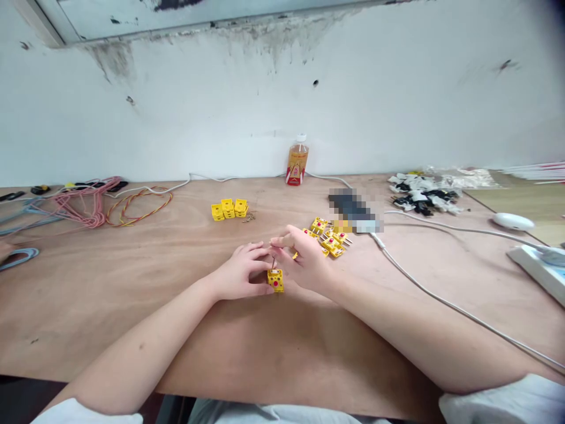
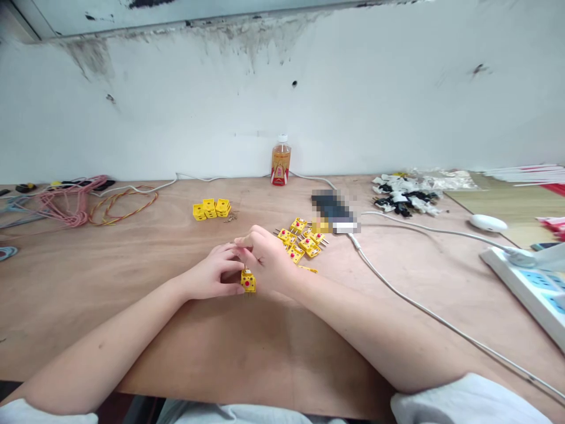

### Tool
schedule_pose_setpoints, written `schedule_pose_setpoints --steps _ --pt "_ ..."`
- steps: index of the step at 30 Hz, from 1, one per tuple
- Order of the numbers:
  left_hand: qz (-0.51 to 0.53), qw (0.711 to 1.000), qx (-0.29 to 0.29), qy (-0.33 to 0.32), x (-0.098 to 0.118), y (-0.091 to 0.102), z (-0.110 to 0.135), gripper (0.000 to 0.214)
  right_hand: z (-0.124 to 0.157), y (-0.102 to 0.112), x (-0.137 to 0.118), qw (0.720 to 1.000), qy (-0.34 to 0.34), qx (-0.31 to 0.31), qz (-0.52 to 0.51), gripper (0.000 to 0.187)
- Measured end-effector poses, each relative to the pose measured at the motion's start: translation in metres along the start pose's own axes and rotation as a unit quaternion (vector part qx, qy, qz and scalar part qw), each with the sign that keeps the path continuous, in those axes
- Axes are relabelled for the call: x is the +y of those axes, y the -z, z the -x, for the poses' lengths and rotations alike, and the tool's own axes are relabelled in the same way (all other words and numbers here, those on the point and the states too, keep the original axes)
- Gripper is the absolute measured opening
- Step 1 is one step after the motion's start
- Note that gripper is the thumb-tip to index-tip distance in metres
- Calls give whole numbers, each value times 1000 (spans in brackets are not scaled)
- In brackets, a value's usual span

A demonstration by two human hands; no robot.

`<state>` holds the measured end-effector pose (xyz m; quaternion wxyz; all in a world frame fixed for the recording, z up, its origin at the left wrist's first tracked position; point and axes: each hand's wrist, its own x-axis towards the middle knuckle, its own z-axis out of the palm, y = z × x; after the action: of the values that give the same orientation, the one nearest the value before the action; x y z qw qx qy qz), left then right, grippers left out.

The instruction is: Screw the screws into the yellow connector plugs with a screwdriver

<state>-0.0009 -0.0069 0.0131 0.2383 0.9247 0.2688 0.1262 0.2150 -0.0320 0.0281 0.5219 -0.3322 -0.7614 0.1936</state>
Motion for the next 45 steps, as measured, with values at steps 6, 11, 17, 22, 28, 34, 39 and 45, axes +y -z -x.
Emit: schedule_pose_setpoints --steps 6,11,17,22,28,34,39,45 --pt "-11 1000 2 -7 0 0 0 41 -5 3 -1 998 60 3 -6 6" --pt "-17 1000 15 0 -2 -3 0 44 -18 23 -9 986 -38 -130 -97 12" --pt "3 1000 10 12 -3 -4 0 40 -22 32 -13 986 -82 -136 -53 5" --pt "3 1000 1 8 -3 -3 -1 38 -20 23 -14 996 -12 -86 6 13" --pt "0 1000 -9 30 -2 -3 0 43 -12 13 -7 999 1 0 54 11" --pt "-5 1000 0 1 -1 -4 -3 36 -16 21 -13 987 -67 -102 -105 10" --pt "5 1000 14 -3 -3 -5 -2 36 -19 29 -12 952 -165 -158 -205 18" --pt "8 1000 9 7 -2 -4 -2 36 -9 16 -7 995 -62 -67 -32 16"
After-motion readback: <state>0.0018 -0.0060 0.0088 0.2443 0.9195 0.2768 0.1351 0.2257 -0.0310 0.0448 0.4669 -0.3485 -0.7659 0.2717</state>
